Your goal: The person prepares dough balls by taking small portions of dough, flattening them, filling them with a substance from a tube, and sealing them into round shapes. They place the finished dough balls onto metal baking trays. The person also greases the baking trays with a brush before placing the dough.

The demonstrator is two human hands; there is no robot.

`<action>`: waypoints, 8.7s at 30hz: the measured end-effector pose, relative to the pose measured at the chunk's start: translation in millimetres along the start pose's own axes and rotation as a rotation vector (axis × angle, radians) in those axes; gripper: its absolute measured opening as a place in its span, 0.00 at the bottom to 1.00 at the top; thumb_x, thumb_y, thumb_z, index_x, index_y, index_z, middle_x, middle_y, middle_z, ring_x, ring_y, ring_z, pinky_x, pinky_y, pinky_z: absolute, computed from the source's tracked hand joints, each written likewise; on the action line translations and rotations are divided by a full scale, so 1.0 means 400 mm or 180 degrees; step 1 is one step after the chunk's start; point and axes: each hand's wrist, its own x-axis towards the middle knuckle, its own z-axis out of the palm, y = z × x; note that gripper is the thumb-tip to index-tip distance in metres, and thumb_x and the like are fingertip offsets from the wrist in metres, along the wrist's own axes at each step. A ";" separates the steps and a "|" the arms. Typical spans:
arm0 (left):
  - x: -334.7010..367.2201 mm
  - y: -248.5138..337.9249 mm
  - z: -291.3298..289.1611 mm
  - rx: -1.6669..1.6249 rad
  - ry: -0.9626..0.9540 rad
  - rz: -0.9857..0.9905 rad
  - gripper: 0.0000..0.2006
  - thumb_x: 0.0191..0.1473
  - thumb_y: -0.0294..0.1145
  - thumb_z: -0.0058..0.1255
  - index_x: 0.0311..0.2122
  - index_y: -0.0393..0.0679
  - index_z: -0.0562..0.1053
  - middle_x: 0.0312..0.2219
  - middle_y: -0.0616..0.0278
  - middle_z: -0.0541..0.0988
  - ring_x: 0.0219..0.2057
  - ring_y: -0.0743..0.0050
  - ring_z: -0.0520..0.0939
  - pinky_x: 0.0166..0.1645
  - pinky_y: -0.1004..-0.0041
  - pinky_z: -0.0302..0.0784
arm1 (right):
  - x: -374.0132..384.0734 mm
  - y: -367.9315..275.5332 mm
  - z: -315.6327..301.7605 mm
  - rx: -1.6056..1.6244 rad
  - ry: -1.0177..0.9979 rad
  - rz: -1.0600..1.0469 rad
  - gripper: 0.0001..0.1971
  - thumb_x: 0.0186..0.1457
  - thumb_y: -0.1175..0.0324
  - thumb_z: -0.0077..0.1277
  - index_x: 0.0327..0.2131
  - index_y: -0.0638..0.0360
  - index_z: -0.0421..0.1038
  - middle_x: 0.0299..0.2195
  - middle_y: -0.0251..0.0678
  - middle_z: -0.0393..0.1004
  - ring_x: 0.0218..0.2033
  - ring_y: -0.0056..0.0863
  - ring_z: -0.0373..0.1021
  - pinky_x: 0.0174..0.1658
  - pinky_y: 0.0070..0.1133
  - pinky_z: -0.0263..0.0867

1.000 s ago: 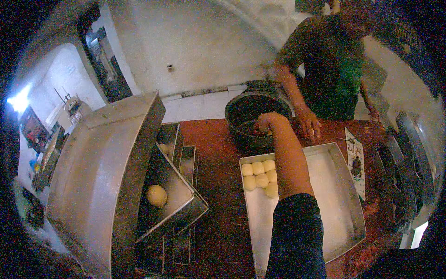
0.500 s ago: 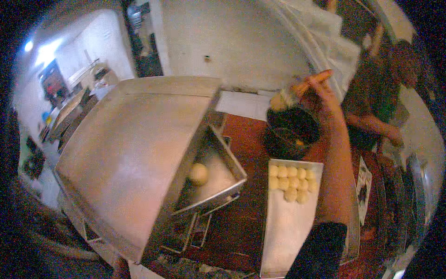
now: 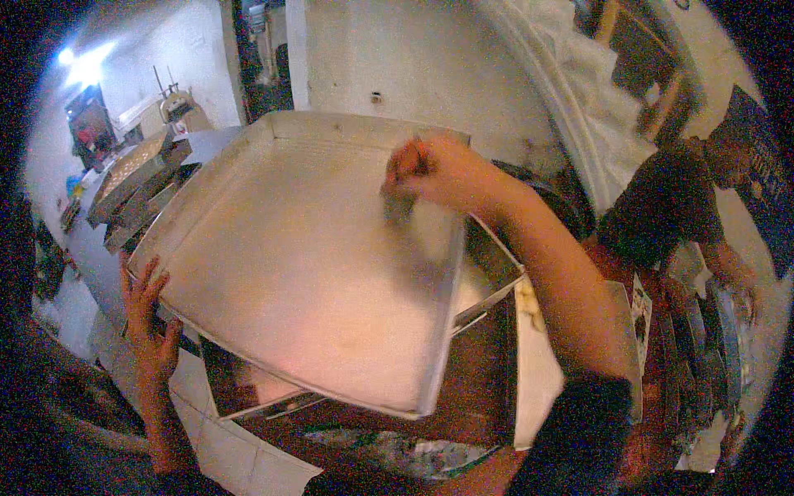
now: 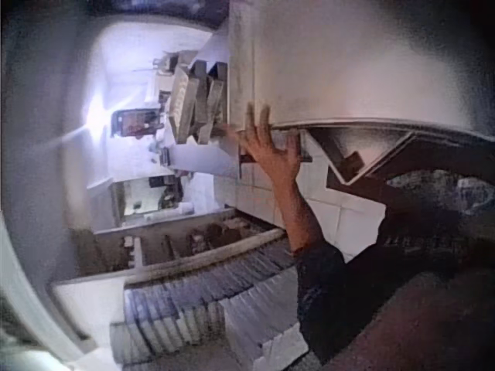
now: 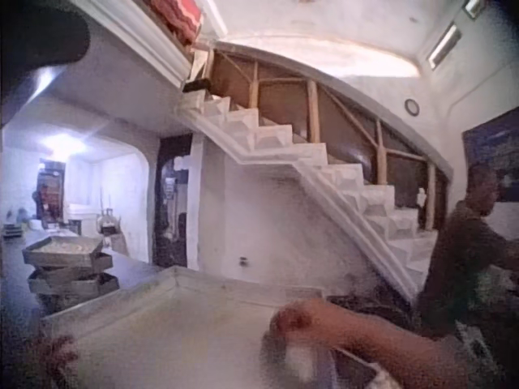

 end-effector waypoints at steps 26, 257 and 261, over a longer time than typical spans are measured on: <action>-0.009 -0.111 0.028 -0.1318 0.0051 0.0358 0.17 0.31 0.46 0.60 0.26 0.50 0.68 0.25 0.63 0.63 0.37 0.56 0.67 0.54 0.36 0.41 | 0.261 -0.140 0.121 0.0895 0.0260 0.1117 0.07 0.45 0.71 0.53 0.29 0.63 0.74 0.29 0.34 0.75 0.32 0.24 0.70 0.39 0.19 0.67; -0.429 0.401 -0.007 -0.4336 -0.3014 -0.2635 0.22 0.58 0.51 0.34 0.38 0.40 0.69 0.29 0.64 0.72 0.33 0.79 0.71 0.39 0.77 0.67 | -0.563 -0.300 0.756 -0.0741 0.1559 -0.0224 0.15 0.39 0.73 0.57 0.36 0.52 0.73 0.34 0.33 0.66 0.36 0.33 0.60 0.40 0.26 0.56; -0.419 0.421 -0.036 -0.4484 -0.3041 -0.1827 0.22 0.58 0.51 0.35 0.41 0.40 0.68 0.31 0.64 0.72 0.33 0.78 0.71 0.40 0.76 0.67 | -0.558 -0.268 0.751 0.1244 0.1691 0.0715 0.11 0.40 0.72 0.57 0.32 0.56 0.73 0.33 0.34 0.66 0.37 0.31 0.60 0.41 0.25 0.56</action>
